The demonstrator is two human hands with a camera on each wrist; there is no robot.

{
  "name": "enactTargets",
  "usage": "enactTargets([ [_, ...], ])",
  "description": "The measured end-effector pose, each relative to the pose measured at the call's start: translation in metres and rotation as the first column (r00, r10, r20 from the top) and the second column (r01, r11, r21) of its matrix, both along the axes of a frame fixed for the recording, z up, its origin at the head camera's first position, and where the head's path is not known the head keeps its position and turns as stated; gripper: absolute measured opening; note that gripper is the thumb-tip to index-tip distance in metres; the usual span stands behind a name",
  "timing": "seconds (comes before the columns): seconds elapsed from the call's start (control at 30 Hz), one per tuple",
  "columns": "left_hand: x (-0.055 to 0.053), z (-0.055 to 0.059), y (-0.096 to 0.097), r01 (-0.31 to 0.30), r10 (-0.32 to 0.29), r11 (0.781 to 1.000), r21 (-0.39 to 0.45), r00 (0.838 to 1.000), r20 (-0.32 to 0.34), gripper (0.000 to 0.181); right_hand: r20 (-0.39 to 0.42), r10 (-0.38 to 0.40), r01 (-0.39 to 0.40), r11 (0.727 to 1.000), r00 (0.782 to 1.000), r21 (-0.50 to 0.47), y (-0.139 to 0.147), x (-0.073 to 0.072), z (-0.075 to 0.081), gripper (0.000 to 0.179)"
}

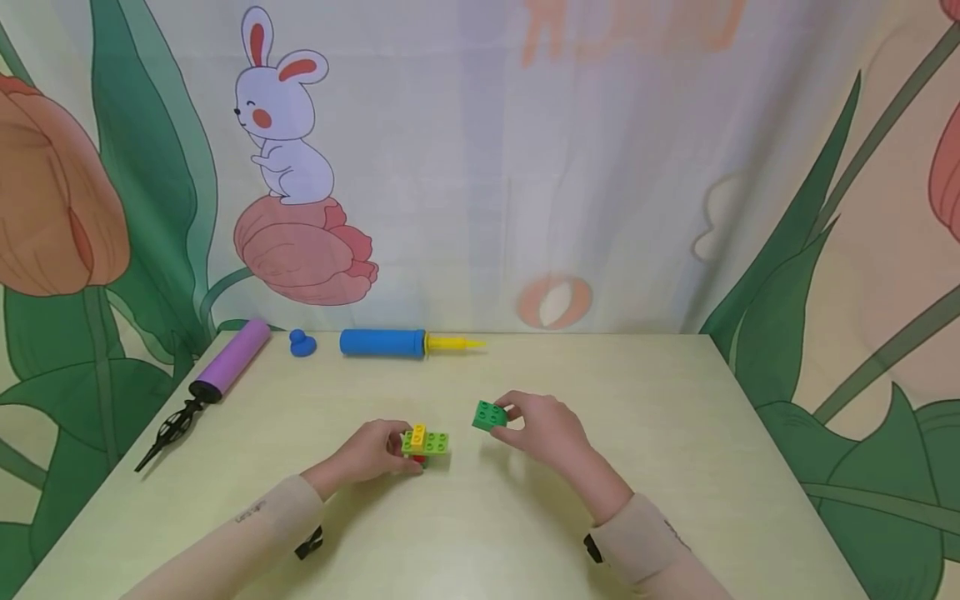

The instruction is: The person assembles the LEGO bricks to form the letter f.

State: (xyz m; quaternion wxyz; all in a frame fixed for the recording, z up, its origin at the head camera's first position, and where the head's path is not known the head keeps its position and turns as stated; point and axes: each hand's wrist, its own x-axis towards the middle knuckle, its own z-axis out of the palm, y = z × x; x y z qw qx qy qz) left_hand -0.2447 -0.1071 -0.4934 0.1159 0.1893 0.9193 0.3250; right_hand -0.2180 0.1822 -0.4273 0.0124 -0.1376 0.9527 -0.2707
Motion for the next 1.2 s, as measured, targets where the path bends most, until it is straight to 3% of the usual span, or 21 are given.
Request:
enactTargets([
  [0.47,-0.002,0.001,0.001,-0.005,0.005,1.0,-0.014,1.0,0.002,0.055,-0.053,0.068,-0.071,0.995,0.996,-0.068,-0.037,0.0,0.002,0.037],
  [0.9,-0.004,0.003,-0.001,0.015,-0.015,1.0,0.015,1.0,-0.005,0.046,-0.078,0.142,-0.148,0.987,0.987,-0.068,-0.059,-0.003,0.002,0.036],
  [1.2,-0.001,0.006,0.0,0.027,-0.027,1.0,0.016,0.999,-0.024,0.039,-0.066,0.159,-0.163,0.985,0.985,-0.055,-0.068,-0.007,-0.009,0.035],
])
